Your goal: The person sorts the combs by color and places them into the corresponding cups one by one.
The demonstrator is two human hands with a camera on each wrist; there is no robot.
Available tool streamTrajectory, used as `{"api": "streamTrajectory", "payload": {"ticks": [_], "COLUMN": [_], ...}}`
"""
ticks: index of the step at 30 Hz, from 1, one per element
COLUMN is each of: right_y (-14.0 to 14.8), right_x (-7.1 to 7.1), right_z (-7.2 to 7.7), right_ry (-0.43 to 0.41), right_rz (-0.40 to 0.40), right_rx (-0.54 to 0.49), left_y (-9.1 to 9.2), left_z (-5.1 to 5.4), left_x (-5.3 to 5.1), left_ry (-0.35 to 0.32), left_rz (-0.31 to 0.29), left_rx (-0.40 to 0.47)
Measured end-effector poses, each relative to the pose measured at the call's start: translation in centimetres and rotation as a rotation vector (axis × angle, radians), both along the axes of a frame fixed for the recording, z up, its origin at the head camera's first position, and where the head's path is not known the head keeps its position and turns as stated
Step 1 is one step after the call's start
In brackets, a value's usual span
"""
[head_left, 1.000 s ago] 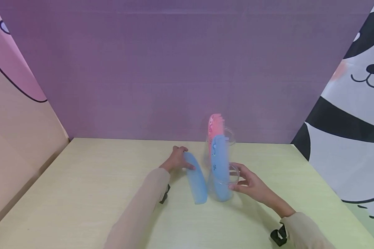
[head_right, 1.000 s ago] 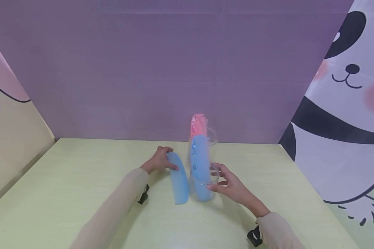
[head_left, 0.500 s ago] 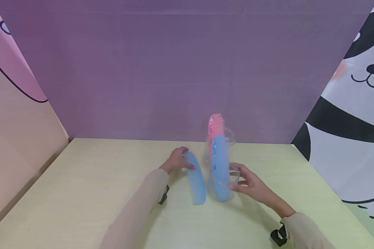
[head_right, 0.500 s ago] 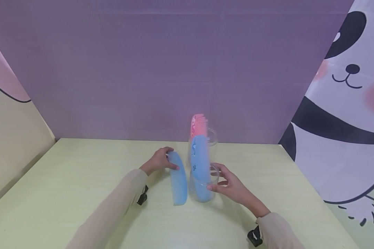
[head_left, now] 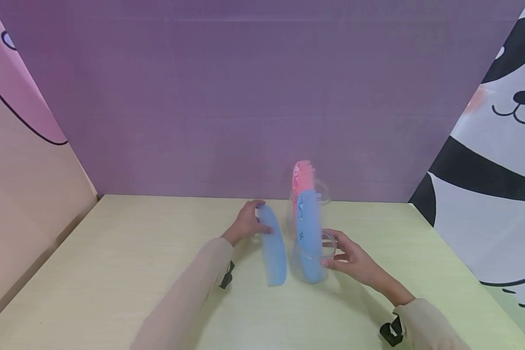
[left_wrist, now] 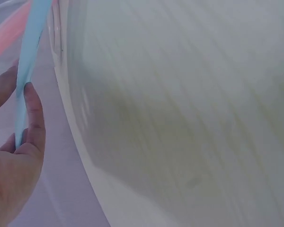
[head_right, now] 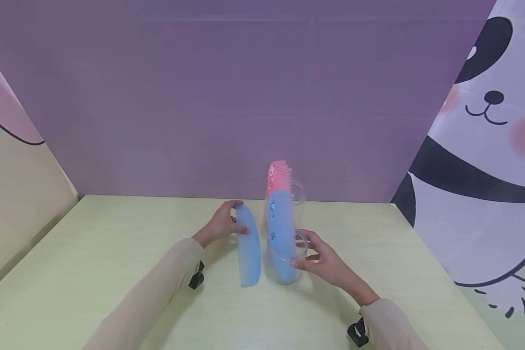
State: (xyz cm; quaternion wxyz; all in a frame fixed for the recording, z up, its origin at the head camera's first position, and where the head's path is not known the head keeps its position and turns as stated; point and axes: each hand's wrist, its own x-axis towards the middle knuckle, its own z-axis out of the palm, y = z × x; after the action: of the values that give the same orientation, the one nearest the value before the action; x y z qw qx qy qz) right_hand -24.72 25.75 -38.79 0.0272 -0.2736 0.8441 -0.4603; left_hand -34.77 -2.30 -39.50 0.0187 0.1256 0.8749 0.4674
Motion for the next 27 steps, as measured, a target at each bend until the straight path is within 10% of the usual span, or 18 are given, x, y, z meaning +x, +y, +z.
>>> {"api": "streamTrajectory", "payload": {"ticks": [27], "right_y": [0.0], "right_x": [-0.1], "right_z": [-0.1], "right_ry": [0.005], "right_rz": [0.006], "right_rx": [-0.005], "left_y": [0.1], "left_z": [1.6], "left_x": [1.4], "left_ry": [0.045], "left_rz": [-0.091], "left_rx": [0.435]}}
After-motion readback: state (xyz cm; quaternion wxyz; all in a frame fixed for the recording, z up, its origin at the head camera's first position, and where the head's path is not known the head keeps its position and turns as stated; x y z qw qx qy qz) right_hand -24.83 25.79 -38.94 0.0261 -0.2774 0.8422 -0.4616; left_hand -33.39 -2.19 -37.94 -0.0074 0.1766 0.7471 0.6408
